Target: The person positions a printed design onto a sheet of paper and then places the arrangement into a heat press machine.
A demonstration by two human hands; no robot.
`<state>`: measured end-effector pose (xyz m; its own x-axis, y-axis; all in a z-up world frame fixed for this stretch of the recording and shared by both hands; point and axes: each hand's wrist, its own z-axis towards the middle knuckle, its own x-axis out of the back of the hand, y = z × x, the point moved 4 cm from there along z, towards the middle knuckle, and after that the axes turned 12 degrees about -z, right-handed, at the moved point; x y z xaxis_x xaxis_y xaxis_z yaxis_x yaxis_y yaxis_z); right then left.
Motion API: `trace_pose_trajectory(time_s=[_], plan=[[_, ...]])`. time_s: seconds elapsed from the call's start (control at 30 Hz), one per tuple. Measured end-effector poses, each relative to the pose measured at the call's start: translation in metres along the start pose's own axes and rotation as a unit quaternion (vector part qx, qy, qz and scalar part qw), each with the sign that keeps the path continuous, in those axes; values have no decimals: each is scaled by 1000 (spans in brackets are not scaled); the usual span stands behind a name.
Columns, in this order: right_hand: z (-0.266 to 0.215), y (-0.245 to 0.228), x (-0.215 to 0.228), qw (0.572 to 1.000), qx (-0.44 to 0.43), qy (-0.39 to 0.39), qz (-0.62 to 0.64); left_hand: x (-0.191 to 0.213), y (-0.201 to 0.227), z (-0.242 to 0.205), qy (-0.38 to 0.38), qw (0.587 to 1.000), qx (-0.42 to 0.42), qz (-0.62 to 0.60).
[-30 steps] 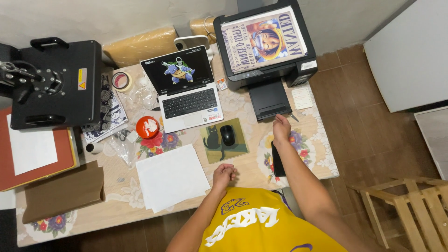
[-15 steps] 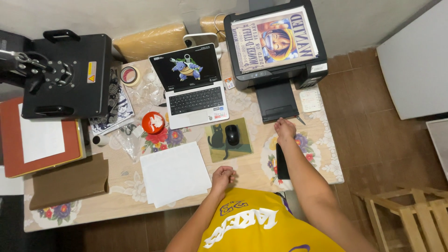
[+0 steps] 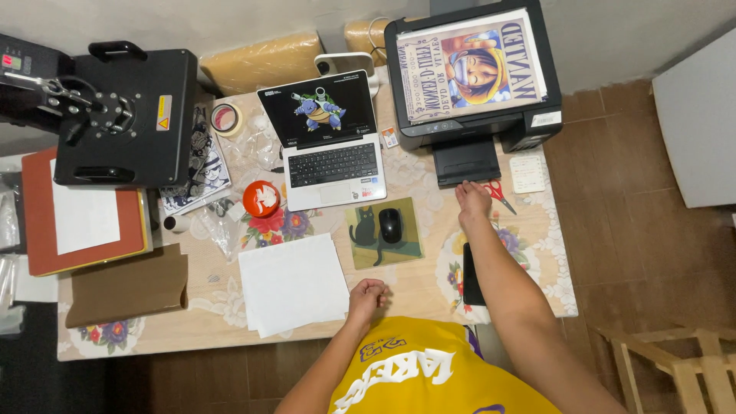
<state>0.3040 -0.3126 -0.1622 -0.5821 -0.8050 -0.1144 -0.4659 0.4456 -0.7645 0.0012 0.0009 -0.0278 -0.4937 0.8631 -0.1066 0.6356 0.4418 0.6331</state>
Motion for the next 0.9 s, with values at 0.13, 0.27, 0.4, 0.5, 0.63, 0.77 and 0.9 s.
trace_pose_trajectory(time_s=[0.13, 0.27, 0.4, 0.5, 0.63, 0.77, 0.9], plan=[[13, -18, -31, 998, 16, -34, 44, 2, -1, 7, 12, 1000, 2, -5], [38, -28, -61, 994, 45, -83, 56, 0, 3, 8, 15, 1000, 2, -2], [44, -39, -82, 989, 58, -117, 72, -4, 5, 11, 14, 1000, 3, -8], [5, -57, -86, 984, 79, -161, 3, -11, 13, 6, 10, 1000, 10, -10], [-24, -63, -85, 970, 96, -130, -181, -23, 24, 6, 14, 1000, 12, -20], [-100, -157, -110, 917, 305, -88, -241, -33, 34, 5, 24, 996, 47, -65], [-123, -276, -160, 823, 503, -132, -230, -39, 41, 1, 30, 995, 60, -78]])
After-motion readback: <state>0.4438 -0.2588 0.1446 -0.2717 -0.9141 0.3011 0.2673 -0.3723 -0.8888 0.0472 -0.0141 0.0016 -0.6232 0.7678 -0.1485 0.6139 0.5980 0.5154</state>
